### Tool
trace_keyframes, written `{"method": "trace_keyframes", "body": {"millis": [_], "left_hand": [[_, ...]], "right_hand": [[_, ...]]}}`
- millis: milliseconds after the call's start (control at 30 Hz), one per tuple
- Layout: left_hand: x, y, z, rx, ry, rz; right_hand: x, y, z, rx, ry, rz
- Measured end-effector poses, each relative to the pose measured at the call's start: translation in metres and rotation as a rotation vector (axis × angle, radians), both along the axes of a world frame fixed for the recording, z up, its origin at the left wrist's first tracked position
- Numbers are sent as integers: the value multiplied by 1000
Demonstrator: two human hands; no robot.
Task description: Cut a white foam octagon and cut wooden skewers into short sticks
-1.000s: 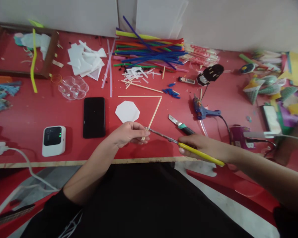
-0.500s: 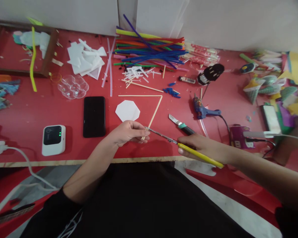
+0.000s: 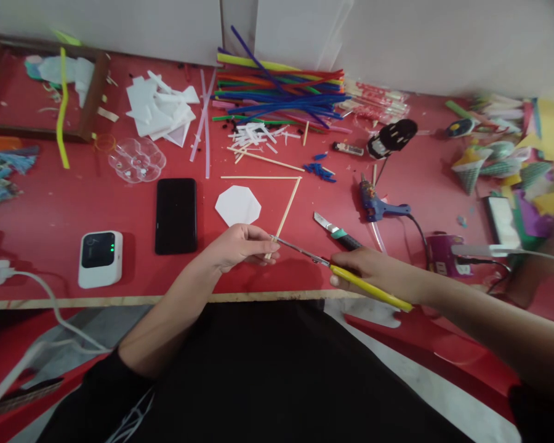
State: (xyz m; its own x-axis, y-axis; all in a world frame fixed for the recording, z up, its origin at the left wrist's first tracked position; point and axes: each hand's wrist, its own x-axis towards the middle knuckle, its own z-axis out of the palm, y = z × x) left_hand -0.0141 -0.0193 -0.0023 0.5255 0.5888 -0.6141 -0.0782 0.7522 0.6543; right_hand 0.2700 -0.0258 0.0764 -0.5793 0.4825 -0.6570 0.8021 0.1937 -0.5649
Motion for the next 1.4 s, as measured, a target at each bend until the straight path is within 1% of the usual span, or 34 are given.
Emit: {"method": "trace_keyframes", "body": {"millis": [67,133,167,233,267,333,367,433,467,500,533,600,700,800,900,1000,1100,1267,1400], "left_hand": [[-3,1,-1,25,10,29],[-9,5,0,64,23,87],[-13,7,0,98,37,133],[-19,14,2,219,106,252],[-22,18,4,300,165,314],[-26,28,8,481,321,411],[-27,34,9,571,415,436],[-28,49,12,746,637,431],[-27,58,13,840,779,405],[-26,68,14,932,939,351],[-25,78,14,1013,1089,265],[-21,98,15,1045,1166,222],[-13,126,13,1049,1260,153],[-7,143,9,1066,1327,65],[-5,150,6,1133,1340,-61],[-6,150,3,1228,1322,-182],[-9,150,1,1310,1298,-270],[-13,154,-5,1392,1263,-343],[-15,152,-4,1432,1232,-353]], "right_hand": [[2,1,0,31,20,-19],[7,5,1,70,39,-57],[11,7,2,91,37,-85],[18,13,1,148,-17,-159],[23,16,0,202,-76,-202],[29,23,-5,371,-215,-282],[32,27,-9,466,-282,-314],[34,33,-16,604,-367,-343],[34,36,-20,631,-393,-346],[33,39,-24,638,-420,-350],[32,41,-28,638,-447,-357],[29,45,-35,646,-472,-364],[27,48,-45,670,-416,-330],[31,47,-53,672,-355,-301],[39,45,-59,690,-331,-320],[45,44,-63,710,-320,-354],[49,45,-65,718,-302,-379],[50,46,-68,731,-259,-412],[51,45,-71,734,-226,-442]]}}
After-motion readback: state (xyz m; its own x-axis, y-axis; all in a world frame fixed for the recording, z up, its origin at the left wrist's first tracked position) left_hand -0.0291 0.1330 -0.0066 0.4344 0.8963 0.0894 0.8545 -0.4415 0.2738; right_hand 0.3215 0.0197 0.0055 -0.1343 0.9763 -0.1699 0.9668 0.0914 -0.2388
